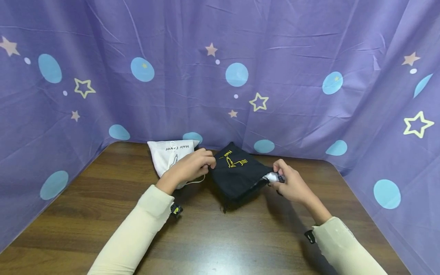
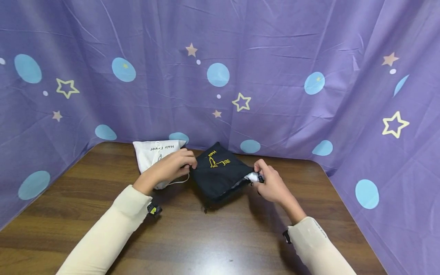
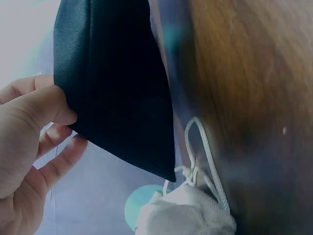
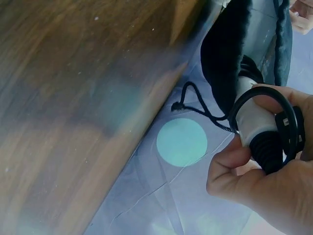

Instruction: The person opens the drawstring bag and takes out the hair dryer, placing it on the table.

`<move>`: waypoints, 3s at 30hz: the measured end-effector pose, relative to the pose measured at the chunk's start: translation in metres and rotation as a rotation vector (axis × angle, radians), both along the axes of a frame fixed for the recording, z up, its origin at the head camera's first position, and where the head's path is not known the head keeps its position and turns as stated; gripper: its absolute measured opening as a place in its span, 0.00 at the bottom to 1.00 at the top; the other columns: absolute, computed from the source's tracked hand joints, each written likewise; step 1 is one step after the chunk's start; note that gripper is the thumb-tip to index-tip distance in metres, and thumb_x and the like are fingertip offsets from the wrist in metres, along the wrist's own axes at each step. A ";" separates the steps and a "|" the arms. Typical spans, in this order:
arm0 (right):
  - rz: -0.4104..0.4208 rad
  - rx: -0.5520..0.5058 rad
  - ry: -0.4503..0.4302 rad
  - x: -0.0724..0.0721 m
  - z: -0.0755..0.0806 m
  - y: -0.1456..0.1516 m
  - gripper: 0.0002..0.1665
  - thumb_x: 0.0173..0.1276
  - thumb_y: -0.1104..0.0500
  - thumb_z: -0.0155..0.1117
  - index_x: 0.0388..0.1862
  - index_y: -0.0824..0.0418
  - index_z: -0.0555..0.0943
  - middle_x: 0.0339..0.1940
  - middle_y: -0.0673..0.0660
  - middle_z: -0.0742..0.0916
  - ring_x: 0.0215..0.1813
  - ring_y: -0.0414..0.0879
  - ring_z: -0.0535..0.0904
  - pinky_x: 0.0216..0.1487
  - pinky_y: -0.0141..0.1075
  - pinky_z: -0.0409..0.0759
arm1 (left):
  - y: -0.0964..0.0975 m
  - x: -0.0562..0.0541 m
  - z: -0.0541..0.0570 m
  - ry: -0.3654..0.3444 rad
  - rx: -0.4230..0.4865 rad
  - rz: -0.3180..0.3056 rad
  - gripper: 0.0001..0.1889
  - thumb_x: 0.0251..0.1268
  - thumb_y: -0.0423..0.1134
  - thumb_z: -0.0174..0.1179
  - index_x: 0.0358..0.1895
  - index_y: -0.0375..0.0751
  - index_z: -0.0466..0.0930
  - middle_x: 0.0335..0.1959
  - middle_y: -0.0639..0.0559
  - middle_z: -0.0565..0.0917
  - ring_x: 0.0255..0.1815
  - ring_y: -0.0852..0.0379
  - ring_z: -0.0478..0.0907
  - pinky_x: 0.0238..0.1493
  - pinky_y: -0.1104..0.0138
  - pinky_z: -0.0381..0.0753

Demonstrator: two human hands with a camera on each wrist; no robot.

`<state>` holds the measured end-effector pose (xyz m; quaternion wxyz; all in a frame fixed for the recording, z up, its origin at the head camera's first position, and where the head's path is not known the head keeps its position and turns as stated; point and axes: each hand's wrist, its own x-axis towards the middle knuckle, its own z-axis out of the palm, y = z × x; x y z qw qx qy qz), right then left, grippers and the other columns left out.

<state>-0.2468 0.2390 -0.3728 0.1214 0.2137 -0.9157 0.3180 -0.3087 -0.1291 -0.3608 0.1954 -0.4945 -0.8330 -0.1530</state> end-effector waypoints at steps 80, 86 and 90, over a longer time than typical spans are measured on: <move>0.101 -0.183 -0.145 0.013 0.003 0.022 0.26 0.56 0.76 0.67 0.48 0.60 0.67 0.37 0.59 0.80 0.37 0.50 0.77 0.31 0.35 0.77 | 0.008 0.002 -0.005 -0.014 -0.045 -0.018 0.17 0.47 0.19 0.63 0.34 0.48 0.79 0.33 0.57 0.75 0.39 0.57 0.71 0.42 0.64 0.74; 0.117 -0.192 -0.139 0.012 0.003 0.019 0.27 0.56 0.75 0.70 0.48 0.60 0.68 0.37 0.59 0.81 0.36 0.49 0.77 0.29 0.34 0.76 | 0.019 0.006 -0.007 -0.017 -0.109 -0.034 0.20 0.41 0.23 0.64 0.38 0.50 0.79 0.35 0.59 0.75 0.41 0.57 0.72 0.40 0.63 0.73; 0.118 -0.197 -0.145 0.013 0.003 0.017 0.26 0.56 0.74 0.70 0.47 0.59 0.68 0.37 0.59 0.82 0.36 0.49 0.78 0.28 0.34 0.76 | 0.023 0.008 -0.008 0.002 -0.128 -0.051 0.17 0.45 0.24 0.64 0.36 0.50 0.78 0.33 0.59 0.73 0.39 0.58 0.71 0.37 0.64 0.72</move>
